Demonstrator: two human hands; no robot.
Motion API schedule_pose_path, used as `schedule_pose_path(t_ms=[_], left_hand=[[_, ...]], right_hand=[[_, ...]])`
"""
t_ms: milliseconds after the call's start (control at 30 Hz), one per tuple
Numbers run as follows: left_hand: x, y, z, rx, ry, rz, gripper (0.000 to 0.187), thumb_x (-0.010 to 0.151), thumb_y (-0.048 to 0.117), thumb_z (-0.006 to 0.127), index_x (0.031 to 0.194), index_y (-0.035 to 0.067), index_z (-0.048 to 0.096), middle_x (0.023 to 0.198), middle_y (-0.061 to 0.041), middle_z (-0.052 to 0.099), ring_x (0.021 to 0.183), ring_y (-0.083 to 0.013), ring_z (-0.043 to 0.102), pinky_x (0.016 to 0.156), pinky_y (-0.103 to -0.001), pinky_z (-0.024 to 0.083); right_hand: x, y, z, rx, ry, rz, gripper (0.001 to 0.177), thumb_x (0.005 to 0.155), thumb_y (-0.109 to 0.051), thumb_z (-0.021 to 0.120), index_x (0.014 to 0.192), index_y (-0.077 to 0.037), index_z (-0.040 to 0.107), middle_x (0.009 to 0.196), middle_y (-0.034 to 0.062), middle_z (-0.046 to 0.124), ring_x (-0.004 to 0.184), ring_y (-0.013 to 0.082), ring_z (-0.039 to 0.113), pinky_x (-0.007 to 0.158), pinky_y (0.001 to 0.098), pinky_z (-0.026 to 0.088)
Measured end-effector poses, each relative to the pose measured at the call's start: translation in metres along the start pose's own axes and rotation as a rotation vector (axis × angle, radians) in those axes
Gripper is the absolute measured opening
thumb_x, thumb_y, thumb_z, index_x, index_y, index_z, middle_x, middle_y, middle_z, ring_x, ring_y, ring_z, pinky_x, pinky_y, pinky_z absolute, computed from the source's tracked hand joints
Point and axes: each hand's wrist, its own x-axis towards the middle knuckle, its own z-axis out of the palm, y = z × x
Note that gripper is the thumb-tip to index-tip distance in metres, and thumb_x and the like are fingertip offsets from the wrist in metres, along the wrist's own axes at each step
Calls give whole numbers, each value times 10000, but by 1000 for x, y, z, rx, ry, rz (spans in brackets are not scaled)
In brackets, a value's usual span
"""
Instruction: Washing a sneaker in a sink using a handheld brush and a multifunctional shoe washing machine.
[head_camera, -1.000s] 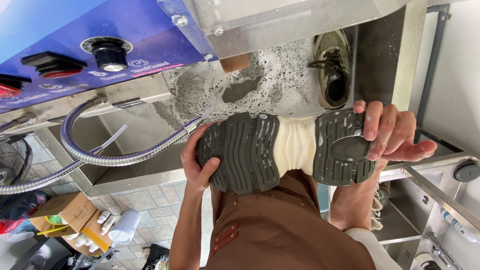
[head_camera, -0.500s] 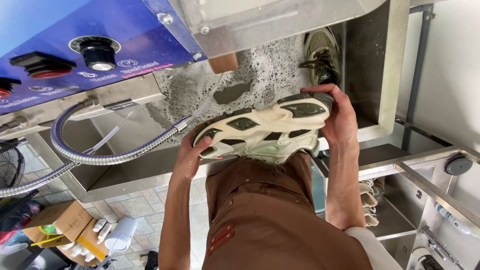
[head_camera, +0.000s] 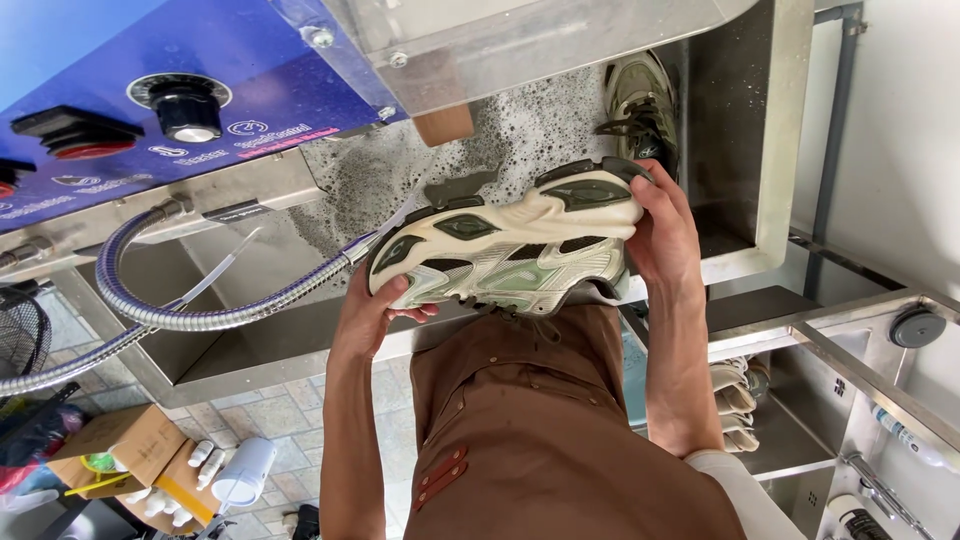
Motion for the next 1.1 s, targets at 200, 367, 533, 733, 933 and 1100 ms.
schedule_pose_path(t_ms=[200, 367, 533, 733, 933, 1100], left_hand=[[-1, -9, -11, 48, 68, -4, 845, 697, 217, 897, 1353, -91, 460, 1056, -247, 724, 743, -353, 774, 586, -400, 665], [-3, -8, -8, 53, 5, 77, 829, 670, 80, 922, 1339, -91, 462, 1124, -220, 706, 878, -314, 766, 689, -416, 694], [5, -10, -7, 108, -16, 99, 687, 720, 28, 895, 1282, -92, 517, 1041, -205, 732, 827, -283, 762, 681, -388, 669], [13, 2, 3, 90, 38, 32, 570, 773, 68, 855, 1252, -78, 583, 970, -183, 747, 729, -248, 754, 600, -337, 631], [41, -10, 12, 253, 251, -14, 858, 709, 139, 888, 1431, 42, 435, 930, -172, 729, 622, -225, 659, 492, -317, 489], [58, -38, 4, 459, 196, 291, 798, 802, 282, 956, 1450, 4, 582, 1238, -150, 739, 1074, -200, 695, 949, -307, 546]], right_hand=[[-5, 6, 0, 2, -21, -48, 297, 993, -196, 669, 1204, -4, 588, 1071, 87, 664, 986, 158, 642, 929, 305, 535], [-3, 13, -11, 12, -28, -77, 327, 1004, -228, 700, 1206, 0, 583, 1076, 89, 663, 985, 155, 641, 926, 306, 539], [-6, 10, -6, -17, -15, -102, 364, 993, -239, 714, 1234, -1, 579, 1127, 90, 658, 1047, 162, 641, 974, 306, 534], [-10, 7, 3, -148, 6, -141, 568, 910, -230, 771, 1379, 0, 548, 1243, 98, 643, 1164, 187, 625, 1064, 331, 508], [-20, -2, -11, -151, -53, -73, 865, 735, -189, 926, 1450, -6, 475, 1329, 99, 617, 1259, 223, 604, 1120, 378, 490], [-31, -1, -34, -187, -143, -98, 1205, 616, -400, 1035, 1536, 26, 383, 1458, 104, 581, 1395, 238, 541, 1207, 399, 427]])
